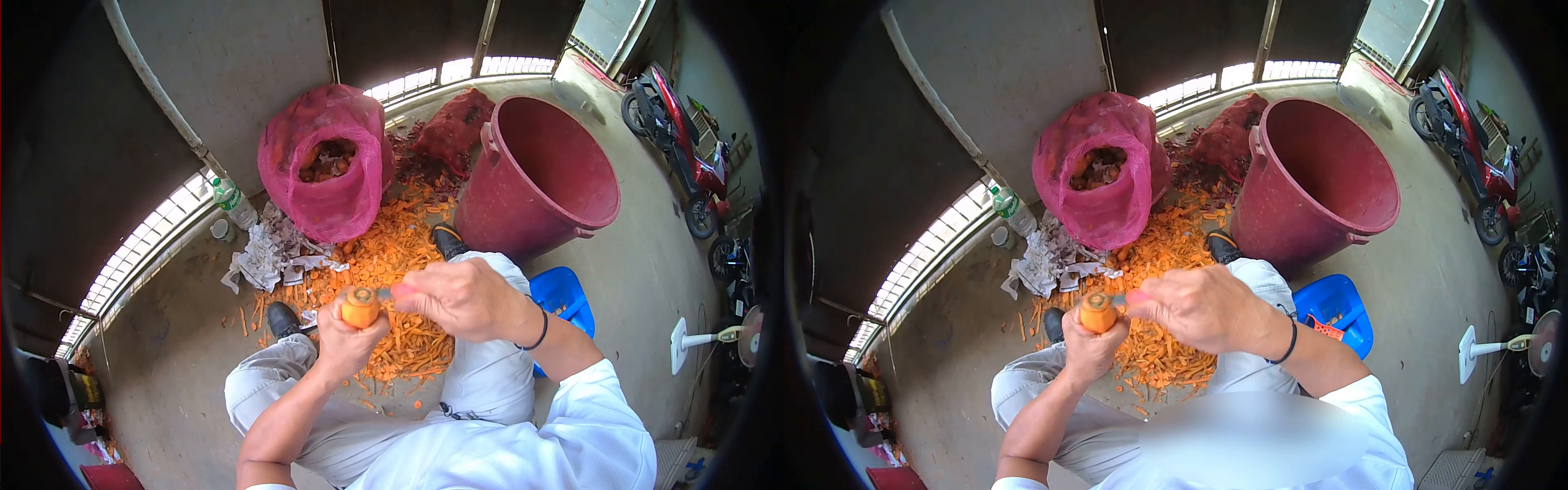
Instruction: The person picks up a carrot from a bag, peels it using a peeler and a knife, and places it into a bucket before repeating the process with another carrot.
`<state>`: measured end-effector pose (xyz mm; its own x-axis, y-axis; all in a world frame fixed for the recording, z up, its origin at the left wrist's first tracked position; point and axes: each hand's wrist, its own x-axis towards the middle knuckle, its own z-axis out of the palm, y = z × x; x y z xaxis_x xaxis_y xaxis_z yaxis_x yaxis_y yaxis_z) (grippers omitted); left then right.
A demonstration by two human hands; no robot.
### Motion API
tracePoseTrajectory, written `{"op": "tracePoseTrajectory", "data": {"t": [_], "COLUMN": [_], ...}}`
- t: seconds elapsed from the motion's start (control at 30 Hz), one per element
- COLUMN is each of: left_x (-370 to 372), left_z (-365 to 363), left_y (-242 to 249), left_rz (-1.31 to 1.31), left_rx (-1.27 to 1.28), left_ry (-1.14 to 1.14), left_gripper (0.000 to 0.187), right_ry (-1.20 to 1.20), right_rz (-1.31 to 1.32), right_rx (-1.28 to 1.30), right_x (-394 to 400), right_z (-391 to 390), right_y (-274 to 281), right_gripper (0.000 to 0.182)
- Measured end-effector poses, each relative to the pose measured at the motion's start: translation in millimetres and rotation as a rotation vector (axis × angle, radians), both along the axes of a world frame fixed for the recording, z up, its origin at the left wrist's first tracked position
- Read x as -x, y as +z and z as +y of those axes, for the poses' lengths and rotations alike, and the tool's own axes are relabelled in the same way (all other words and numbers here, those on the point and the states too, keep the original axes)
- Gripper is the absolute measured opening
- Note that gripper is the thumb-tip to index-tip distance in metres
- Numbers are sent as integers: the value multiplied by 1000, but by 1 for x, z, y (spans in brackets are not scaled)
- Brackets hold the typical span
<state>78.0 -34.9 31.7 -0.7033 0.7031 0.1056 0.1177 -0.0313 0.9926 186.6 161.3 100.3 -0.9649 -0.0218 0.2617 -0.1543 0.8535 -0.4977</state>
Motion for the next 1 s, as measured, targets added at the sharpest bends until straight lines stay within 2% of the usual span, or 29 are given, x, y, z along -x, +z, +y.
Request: {"op": "tracePoseTrajectory", "data": {"t": [0.07,0.1,0.17,0.2,0.33,0.43,0.5,0.57,0.63,0.77,0.87,1.0], "left_x": [-4,-1,4,7,13,11,8,5,2,-3,-4,-5], "left_z": [-5,-4,-2,1,6,10,13,14,15,16,14,11], "left_y": [4,5,2,-3,-11,-15,-18,-23,-29,-31,-25,-24], "left_rz": [-16,-12,-174,-296,-416,-455,-421,-391,-155,-135,-28,-30], "left_rx": [-2,-6,81,24,-65,-158,-147,-134,-77,-100,-54,-100], "left_ry": [-11,-10,-44,-58,-142,-126,-75,-27,57,118,152,164], "left_gripper": [16,16,18,19,24,22,23,23,24,25,24,24], "right_ry": [21,22,-241,-287,-301,-179,-40,-47,-73,-57,-53,-19], "right_rz": [162,167,-52,-75,60,185,107,138,72,123,135,64], "right_rx": [-180,-184,195,202,266,285,186,172,28,-6,-20,-12], "right_x": [7,4,4,4,9,6,1,-2,-4,-2,-2,-1], "right_z": [26,31,39,38,28,13,3,-9,-16,-20,-23,-10], "right_y": [-21,-20,-18,-12,-14,-14,-12,-11,-6,-4,-2,5], "right_gripper": [28,28,24,27,28,26,26,28,30,32,31,30]}}
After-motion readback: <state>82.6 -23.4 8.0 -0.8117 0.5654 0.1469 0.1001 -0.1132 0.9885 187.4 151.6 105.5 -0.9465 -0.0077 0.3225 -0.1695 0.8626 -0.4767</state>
